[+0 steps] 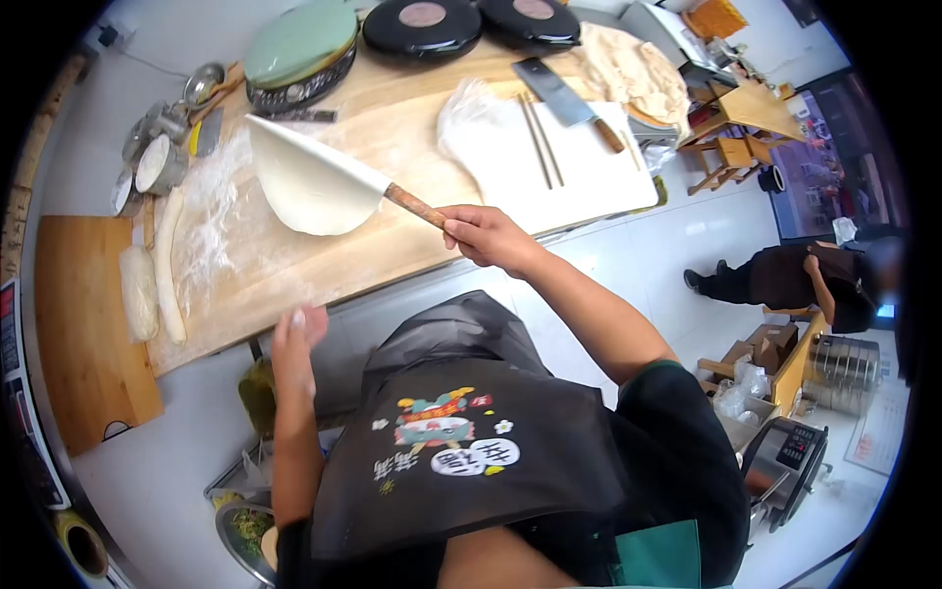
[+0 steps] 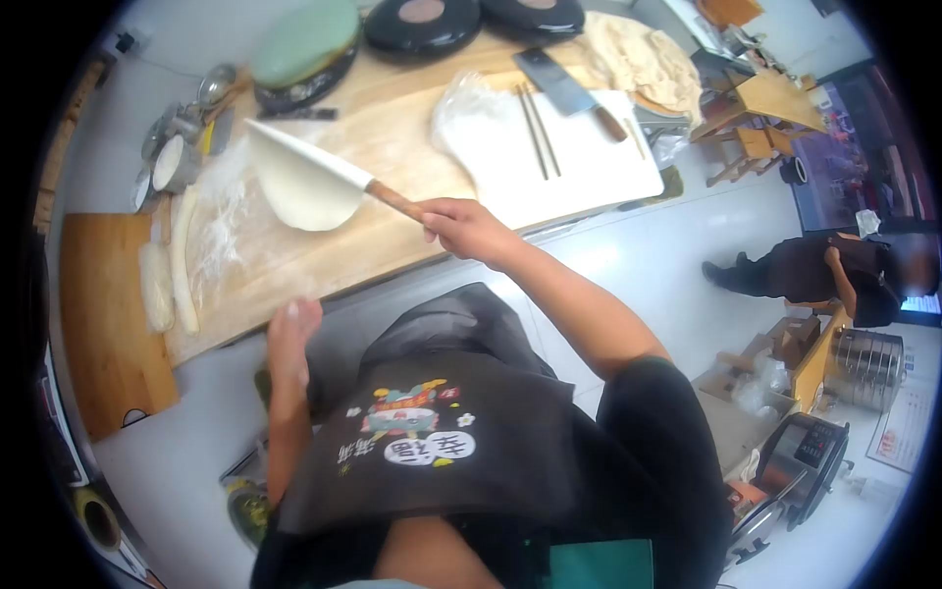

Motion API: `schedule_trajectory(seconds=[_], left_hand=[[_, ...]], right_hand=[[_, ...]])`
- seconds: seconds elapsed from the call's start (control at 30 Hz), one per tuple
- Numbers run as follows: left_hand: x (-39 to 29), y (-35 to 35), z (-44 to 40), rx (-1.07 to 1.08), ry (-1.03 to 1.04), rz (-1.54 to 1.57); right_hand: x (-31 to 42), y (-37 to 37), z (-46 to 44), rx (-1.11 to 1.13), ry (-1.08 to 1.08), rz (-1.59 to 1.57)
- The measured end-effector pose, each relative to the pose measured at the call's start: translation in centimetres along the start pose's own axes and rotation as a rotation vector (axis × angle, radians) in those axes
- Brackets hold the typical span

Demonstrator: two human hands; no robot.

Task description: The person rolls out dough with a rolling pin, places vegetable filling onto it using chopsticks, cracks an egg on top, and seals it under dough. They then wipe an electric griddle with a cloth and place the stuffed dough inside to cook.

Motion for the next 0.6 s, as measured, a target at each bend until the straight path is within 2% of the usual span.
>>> schedule_trajectory(seconds=[0.1,0.23,0.37,0.43,0.47,0.5,0.53,0.57,0.6], left_hand=[[4.0,-1.4,4.5,-0.017,-0.038,-0.081],[7.8,-2.1,7.8,-0.062,-0.114,-0.108],[11.5,-3.2,9.5,-0.055,-0.15,-0.087],[12.8,-4.0,11.5,-0.094,-0.143,-0.084],[13.3,-4.3,12.9,-0.119,-0.137,-0.072],[13.5,-4.7,13.9,-0.143,-0.12,-0.063],[14.5,-5.3,15.2,-0.181,-0.145,-0.099],[15.4,-5.4,16.5,-0.225,-0.192,-0.078],[16.2,-5.1,17.8,-0.269,-0.241,-0.052]], right_hand=[[1.5,-0.5,0.1,-0.062,-0.2,0.329],[-2.7,2.4,-2.1,-0.204,-0.492,0.697],[-9.5,5.1,-4.8,-0.164,-0.316,0.969],[-9.2,4.6,-4.1,-0.055,-0.225,1.159],[-8.5,2.4,-3.9,-0.092,-0.258,1.348],[-8.0,-1.5,-3.9,-0.295,-0.335,1.203],[-7.1,-6.2,-3.7,-0.431,-0.411,1.223],[-5.6,-10.6,-2.9,-0.519,-0.538,1.34],[-2.8,-13.3,-1.1,-0.558,-0.545,1.507]])
Point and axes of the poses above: each hand's wrist, its own z-axis away from the middle knuckle, its own y-axis out of the palm, x = y × z, the point moved 5 cm from there along -z, towards the middle knuckle, and after that the axes turned 1 degree about z, right-handed, at the moved point
